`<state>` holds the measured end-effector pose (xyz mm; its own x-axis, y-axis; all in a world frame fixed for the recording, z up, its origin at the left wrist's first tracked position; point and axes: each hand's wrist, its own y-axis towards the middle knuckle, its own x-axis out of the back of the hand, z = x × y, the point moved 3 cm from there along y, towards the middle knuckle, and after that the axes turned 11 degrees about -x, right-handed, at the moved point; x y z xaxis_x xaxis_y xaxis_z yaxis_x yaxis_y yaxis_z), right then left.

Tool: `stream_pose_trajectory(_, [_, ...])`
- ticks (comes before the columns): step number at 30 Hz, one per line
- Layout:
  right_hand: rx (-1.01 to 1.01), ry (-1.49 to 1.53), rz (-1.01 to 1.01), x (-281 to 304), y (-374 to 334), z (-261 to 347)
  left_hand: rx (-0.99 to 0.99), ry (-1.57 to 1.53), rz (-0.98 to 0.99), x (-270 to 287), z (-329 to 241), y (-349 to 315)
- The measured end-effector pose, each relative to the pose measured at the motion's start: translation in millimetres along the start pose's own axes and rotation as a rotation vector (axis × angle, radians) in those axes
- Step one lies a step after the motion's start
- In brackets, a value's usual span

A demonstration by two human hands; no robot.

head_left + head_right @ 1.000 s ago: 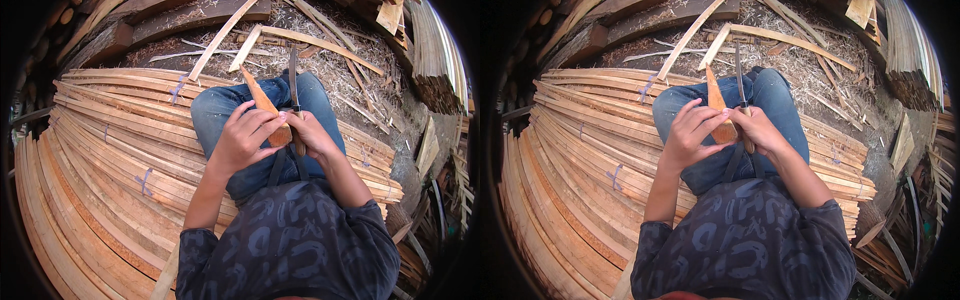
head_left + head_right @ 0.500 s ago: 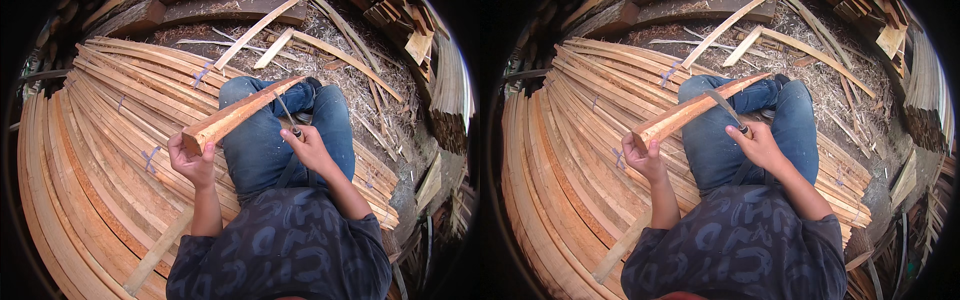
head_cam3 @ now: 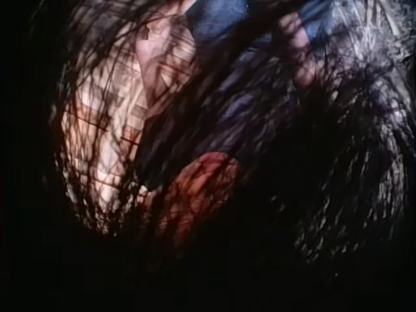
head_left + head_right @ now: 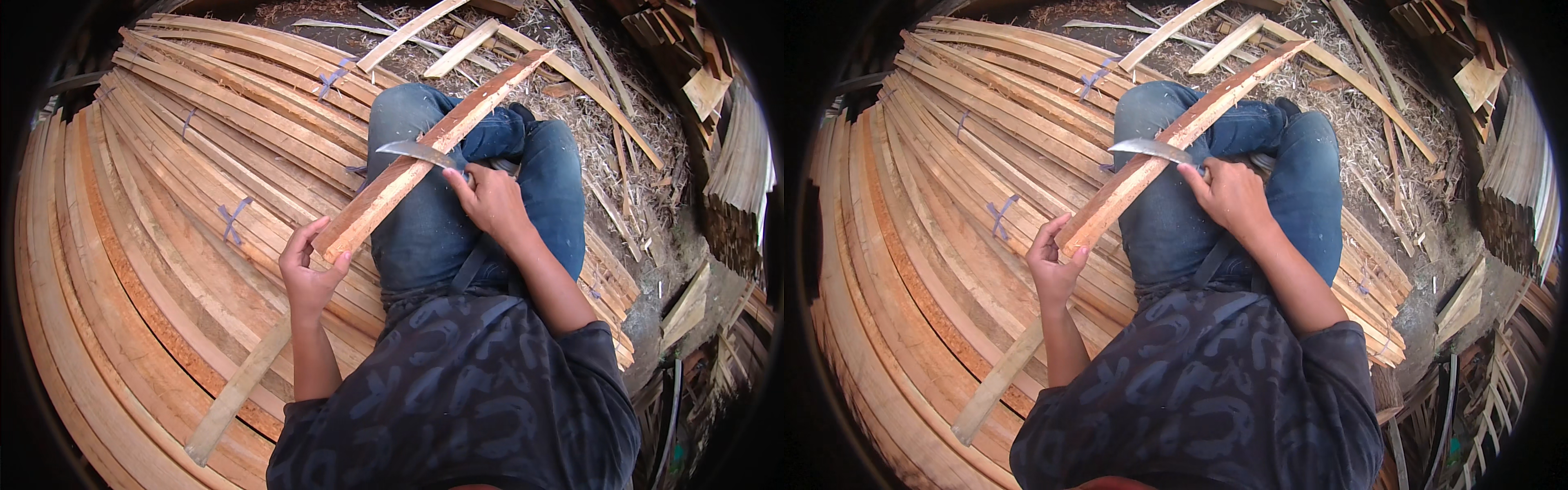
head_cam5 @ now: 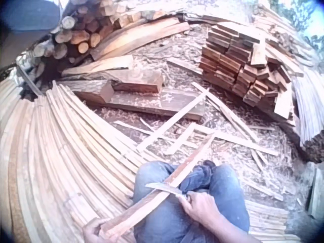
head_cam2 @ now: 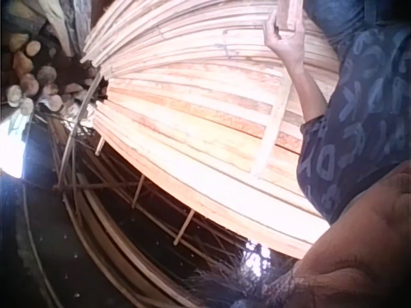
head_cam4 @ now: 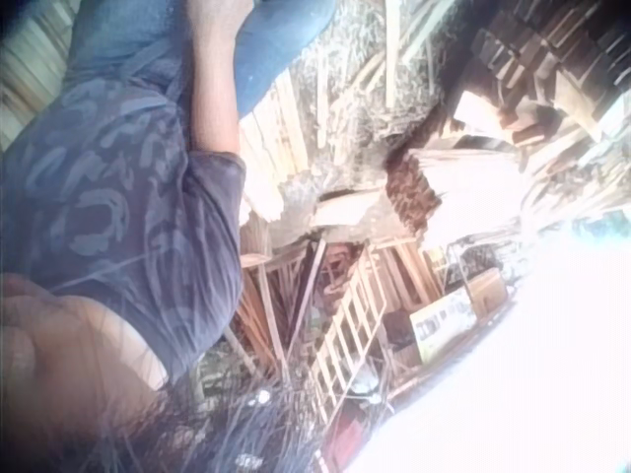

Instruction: The person sits on the ground and uses a curved knife to shave thin strips from long wooden planks. They hold the wood against their legs and repeatedly scrape the blade along the surface to remove material, occasionally switching to a new plank from a nearby stack.

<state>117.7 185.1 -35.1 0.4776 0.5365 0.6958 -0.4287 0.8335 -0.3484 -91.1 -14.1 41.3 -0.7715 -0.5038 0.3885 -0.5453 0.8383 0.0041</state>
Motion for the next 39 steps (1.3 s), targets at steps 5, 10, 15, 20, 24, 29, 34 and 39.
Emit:
stream_pose_trajectory(5, [-0.071,-0.108,-0.021,26.4,15.5,-26.8,0.042,0.103,0.145,2.6,10.4,-1.2])
stream_pose_trajectory(10, [0.235,-0.159,-0.05,-5.3,-7.5,4.8,0.142,0.438,0.487,-6.3,3.8,12.9])
stream_pose_trajectory(15, [0.27,-0.143,-0.05,-7.2,-4.3,4.7,0.194,0.853,0.839,-38.0,-7.9,19.8])
stream_pose_trajectory(20, [0.263,-0.228,-0.049,-5.4,-7.1,0.0,0.199,0.859,0.642,-63.6,5.3,16.9])
stream_pose_trajectory(24, [0.239,-0.313,-0.08,12.9,-2.5,-1.1,0.157,0.733,0.473,-74.4,17.2,12.6])
stream_pose_trajectory(29, [0.119,-0.443,-0.128,46.2,21.6,-23.7,0.241,0.759,0.52,-80.7,19.4,11.6])
stream_pose_trajectory(34, [0.194,-0.356,-0.126,34.6,8.4,-13.0,0.192,0.712,0.434,-78.6,26.4,12.4])
stream_pose_trajectory(39, [0.217,-0.422,-0.16,34.4,30.8,-10.8,0.196,0.695,0.445,-81.3,22.6,13.8])
